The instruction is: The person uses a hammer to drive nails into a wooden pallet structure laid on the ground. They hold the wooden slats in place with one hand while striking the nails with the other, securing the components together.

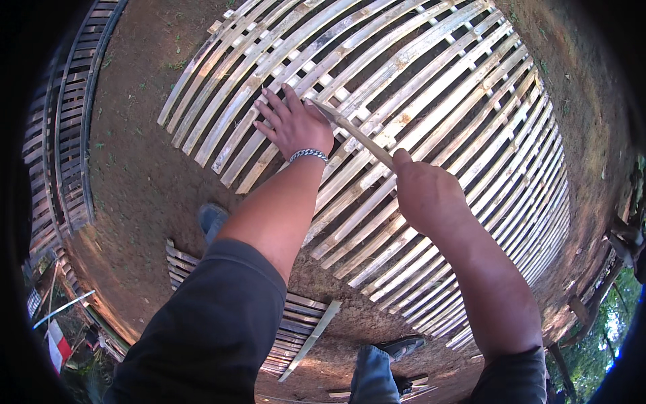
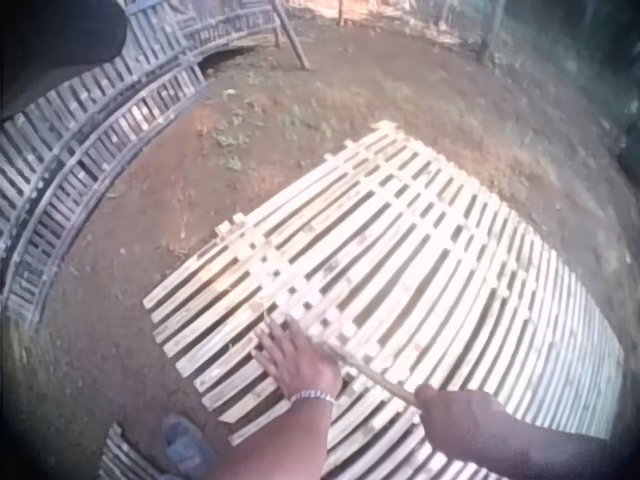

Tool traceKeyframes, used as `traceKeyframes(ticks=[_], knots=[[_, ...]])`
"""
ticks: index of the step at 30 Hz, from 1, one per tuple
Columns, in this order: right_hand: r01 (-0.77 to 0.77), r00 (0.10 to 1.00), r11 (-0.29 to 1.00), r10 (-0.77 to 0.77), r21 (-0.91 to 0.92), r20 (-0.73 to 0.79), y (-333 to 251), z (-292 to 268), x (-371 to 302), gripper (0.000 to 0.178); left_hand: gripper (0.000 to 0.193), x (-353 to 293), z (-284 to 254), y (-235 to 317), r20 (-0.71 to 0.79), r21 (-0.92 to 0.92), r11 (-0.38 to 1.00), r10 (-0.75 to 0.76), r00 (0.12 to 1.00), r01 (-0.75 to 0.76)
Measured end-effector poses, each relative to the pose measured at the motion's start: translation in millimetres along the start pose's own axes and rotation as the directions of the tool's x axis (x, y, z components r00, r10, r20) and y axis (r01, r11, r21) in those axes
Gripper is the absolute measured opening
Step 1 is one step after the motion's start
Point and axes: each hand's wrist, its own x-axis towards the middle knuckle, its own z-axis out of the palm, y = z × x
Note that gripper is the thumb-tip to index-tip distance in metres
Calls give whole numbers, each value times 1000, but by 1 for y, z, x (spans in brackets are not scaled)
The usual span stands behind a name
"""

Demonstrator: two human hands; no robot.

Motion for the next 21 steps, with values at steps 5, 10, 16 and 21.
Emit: traceKeyframes(ticks=[5,10,16,21], knots=[[92,945,963,-3,255,-327,-37,-47,-23,33,64,4,1,-5,6,22,1000,-20,1000,20],[0,980,982,37,191,-194,-25,-9,-9,29,63,0,-2,0,36,-5,1000,-5,999,5],[84,954,972,-15,218,-299,-19,-23,-17,34,64,2,1,-8,3,29,1000,-11,1000,11],[228,851,897,6,379,-526,-23,4,-14,33,63,-2,0,0,8,-22,1000,7,1000,-7]])
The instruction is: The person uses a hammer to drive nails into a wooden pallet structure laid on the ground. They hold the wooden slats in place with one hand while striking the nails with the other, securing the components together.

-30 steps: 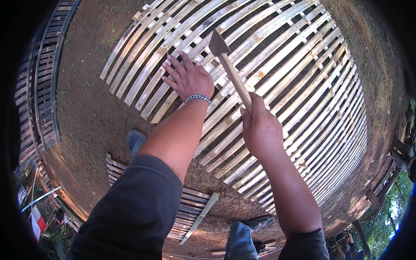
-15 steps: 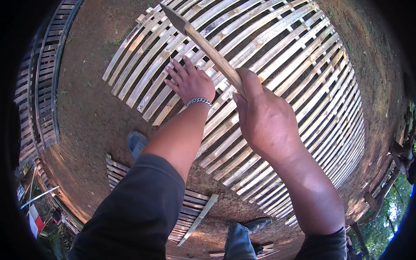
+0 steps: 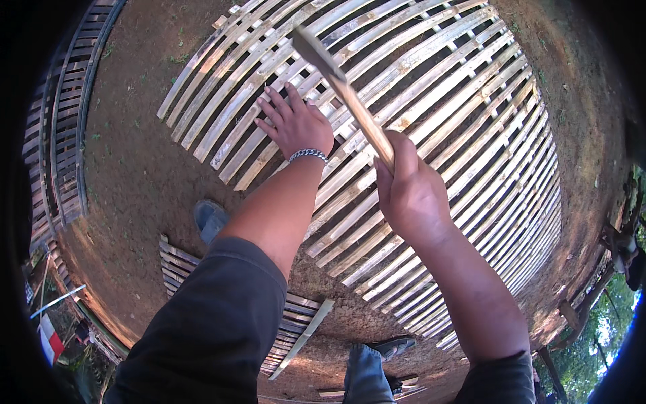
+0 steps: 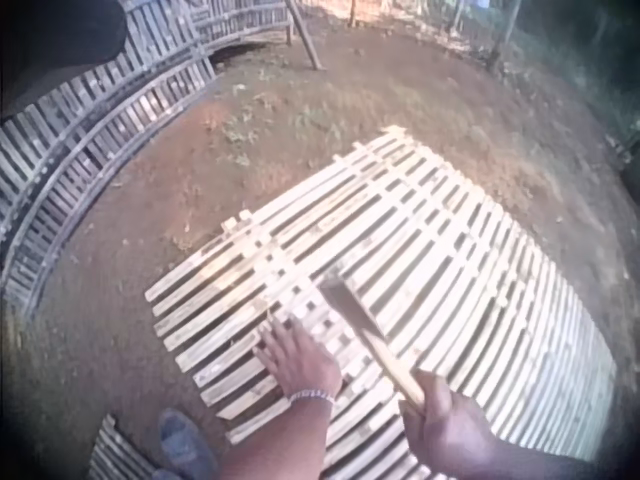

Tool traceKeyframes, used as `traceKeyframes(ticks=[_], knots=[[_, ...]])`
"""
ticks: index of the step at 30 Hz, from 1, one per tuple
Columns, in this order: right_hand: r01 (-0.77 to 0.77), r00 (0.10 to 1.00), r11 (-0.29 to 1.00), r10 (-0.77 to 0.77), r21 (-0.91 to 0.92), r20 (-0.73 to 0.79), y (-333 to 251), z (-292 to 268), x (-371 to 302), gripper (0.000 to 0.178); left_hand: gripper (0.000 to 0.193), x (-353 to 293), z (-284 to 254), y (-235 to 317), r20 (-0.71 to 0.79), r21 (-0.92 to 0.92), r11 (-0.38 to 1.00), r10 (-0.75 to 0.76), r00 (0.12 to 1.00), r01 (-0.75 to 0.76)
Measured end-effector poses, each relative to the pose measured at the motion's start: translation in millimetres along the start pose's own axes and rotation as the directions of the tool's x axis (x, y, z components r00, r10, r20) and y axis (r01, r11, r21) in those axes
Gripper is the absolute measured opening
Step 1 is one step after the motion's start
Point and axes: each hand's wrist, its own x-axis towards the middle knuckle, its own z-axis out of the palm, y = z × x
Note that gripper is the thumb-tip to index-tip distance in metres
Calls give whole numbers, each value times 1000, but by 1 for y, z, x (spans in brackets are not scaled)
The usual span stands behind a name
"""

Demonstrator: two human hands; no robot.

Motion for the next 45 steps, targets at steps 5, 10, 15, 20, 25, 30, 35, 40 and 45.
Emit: traceKeyframes(ticks=[5,10,15,20,25,30,35,40,45], knots=[[-133,859,913,300,-385,416,17,-15,-8,34,64,8,1,-4,-28,13,1000,-13,1000,13],[-187,982,982,186,24,24,-21,-7,3,33,64,5,-2,-5,-5,40,999,-12,1000,12],[-220,886,928,320,-302,337,36,25,-16,30,64,5,-2,-3,20,1,1000,-11,1000,11],[-291,931,951,307,-109,195,25,21,-13,34,65,6,-1,-3,23,-2,1000,-13,1000,13],[-192,948,930,258,314,-184,-1,19,37,41,67,7,-6,-5,52,38,999,-31,998,29],[-334,929,937,346,-104,128,33,65,34,38,67,8,-5,0,63,33,999,-19,998,17],[-277,952,960,280,-41,125,19,57,32,39,67,8,0,-6,48,31,999,-8,999,7],[-84,967,959,144,271,-209,-27,19,54,41,67,8,0,-7,43,44,999,-7,999,6],[-86,993,992,92,94,-68,-12,11,58,39,67,10,-3,-8,68,4,1000,-9,998,9]])
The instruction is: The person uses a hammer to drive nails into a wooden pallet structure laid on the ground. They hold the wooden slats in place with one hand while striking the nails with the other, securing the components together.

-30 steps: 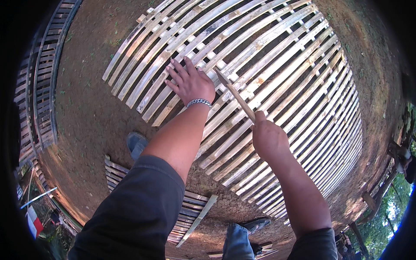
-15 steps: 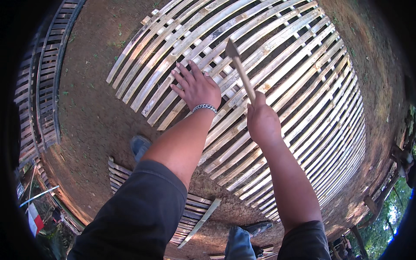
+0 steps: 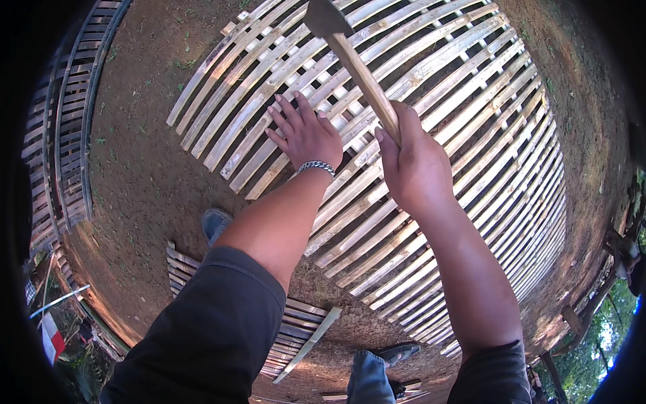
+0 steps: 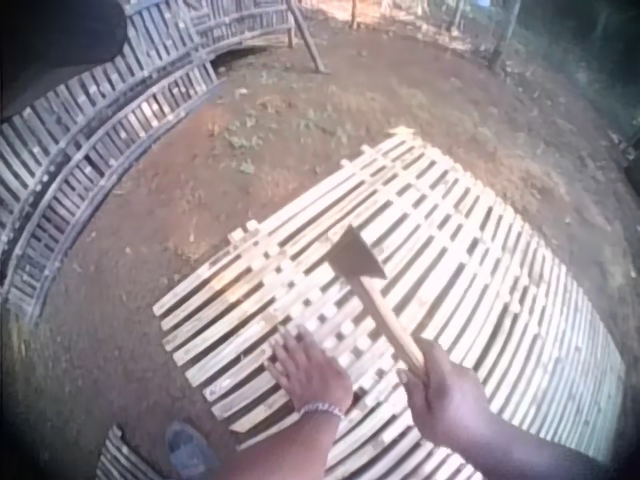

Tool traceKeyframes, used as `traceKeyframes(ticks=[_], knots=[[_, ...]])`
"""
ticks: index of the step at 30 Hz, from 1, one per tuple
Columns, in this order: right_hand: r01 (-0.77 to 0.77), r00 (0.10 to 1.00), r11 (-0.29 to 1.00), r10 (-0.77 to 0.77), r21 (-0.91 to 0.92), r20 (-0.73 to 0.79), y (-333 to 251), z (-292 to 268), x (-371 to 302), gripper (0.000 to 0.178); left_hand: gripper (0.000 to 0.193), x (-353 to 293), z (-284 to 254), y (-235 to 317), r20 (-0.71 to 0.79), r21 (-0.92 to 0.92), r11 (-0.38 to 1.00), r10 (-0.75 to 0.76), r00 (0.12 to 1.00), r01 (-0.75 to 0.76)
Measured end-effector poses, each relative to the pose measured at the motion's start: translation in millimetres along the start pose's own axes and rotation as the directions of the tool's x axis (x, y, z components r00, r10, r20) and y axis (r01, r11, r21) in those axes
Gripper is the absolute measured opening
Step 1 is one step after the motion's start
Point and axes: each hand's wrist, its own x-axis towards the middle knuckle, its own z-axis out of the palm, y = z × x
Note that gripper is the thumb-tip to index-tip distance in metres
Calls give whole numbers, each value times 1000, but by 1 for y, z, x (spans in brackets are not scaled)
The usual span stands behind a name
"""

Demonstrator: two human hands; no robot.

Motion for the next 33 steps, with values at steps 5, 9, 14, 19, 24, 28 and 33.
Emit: traceKeyframes(ticks=[5,9,14,19,24,28,33], knots=[[-187,956,967,221,-175,196,54,37,-17,36,68,0,-1,1,18,-26,1000,5,1000,-5],[-355,916,934,356,-42,186,60,61,-29,37,68,-1,-4,1,25,-35,999,0,1000,1],[-497,865,816,492,295,98,65,74,-85,27,68,-4,-2,3,27,-22,1000,19,999,-19],[-687,624,448,767,572,150,43,74,-217,21,70,-6,0,-7,11,-86,995,58,998,-56],[-703,692,668,722,245,18,56,102,-457,41,69,-6,-8,-28,83,-282,947,186,979,-156],[-627,778,776,618,73,114,86,111,-561,48,70,0,-22,-66,218,-173,933,349,911,-316],[-645,737,764,619,9,271,147,141,-599,48,78,-78,-57,-102,295,50,946,292,910,-319]])
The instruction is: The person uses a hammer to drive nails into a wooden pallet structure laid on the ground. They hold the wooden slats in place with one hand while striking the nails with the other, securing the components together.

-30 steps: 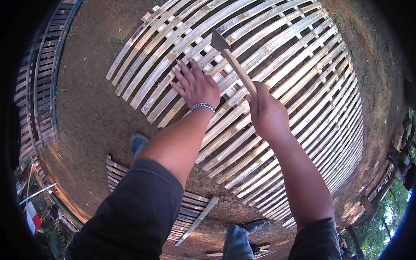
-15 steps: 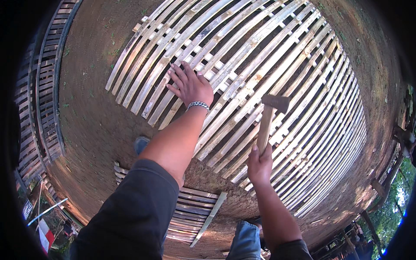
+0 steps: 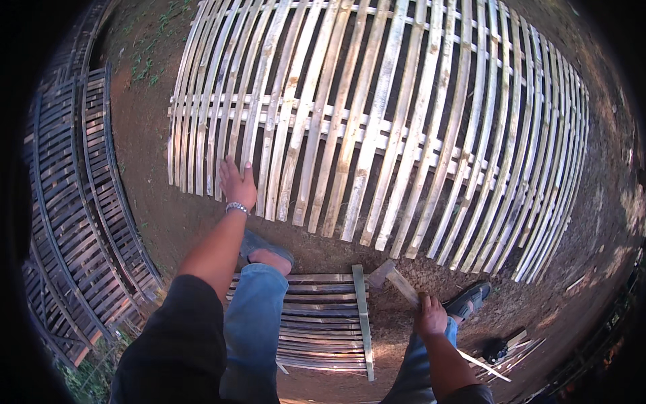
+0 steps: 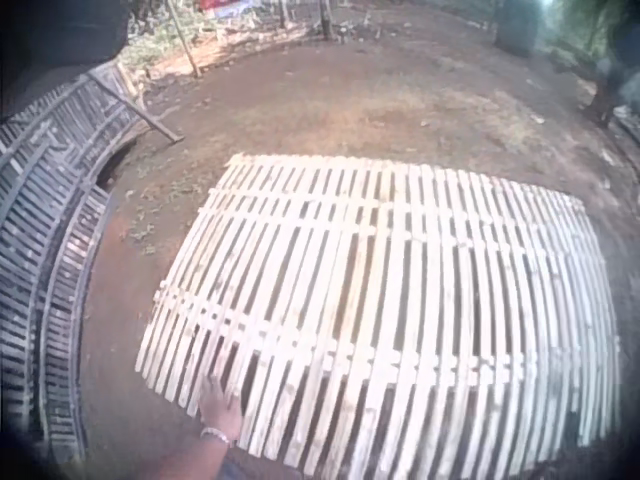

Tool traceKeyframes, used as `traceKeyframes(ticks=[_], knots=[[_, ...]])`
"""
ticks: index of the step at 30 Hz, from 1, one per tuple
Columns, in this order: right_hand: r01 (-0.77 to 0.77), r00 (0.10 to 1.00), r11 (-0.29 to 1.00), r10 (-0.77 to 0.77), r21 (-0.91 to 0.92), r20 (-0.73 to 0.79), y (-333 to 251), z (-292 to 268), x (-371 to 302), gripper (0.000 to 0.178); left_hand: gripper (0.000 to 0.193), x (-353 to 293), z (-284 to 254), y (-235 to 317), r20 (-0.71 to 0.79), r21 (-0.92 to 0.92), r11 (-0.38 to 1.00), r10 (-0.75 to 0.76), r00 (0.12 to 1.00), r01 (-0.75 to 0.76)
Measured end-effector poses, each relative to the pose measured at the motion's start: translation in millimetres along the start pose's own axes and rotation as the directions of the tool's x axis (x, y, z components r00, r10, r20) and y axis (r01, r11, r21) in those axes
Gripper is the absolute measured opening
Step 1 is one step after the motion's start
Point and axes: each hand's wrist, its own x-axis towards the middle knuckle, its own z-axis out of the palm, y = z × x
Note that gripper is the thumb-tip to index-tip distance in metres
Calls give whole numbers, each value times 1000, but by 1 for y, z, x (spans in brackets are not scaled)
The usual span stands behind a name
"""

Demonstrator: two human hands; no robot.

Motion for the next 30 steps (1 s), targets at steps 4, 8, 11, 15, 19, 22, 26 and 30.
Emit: traceKeyframes(ticks=[4,8,11,15,19,22,26,30], knots=[[-39,999,997,41,62,-20,34,36,22,43,96,-94,48,6,-94,-352,868,-405,909,351],[-161,987,982,160,99,20,46,69,35,42,92,-181,81,72,515,-684,144,-598,614,715],[-181,983,979,177,92,48,38,61,45,47,78,-214,107,94,655,-718,-24,-361,664,695],[-74,987,977,101,201,-127,41,52,48,60,59,-213,130,113,505,-826,-71,-535,677,560],[-174,980,958,190,229,-52,51,43,53,61,43,-213,123,100,582,-796,-170,-479,657,581],[-203,971,942,228,268,-68,58,43,52,59,46,-215,117,101,583,-784,-137,-496,643,605],[-236,960,903,274,360,-58,58,40,63,55,41,-223,98,104,591,-777,-115,-472,654,619],[-244,924,907,324,344,-200,66,71,98,54,40,-230,67,121,582,-775,-109,-506,637,622]])
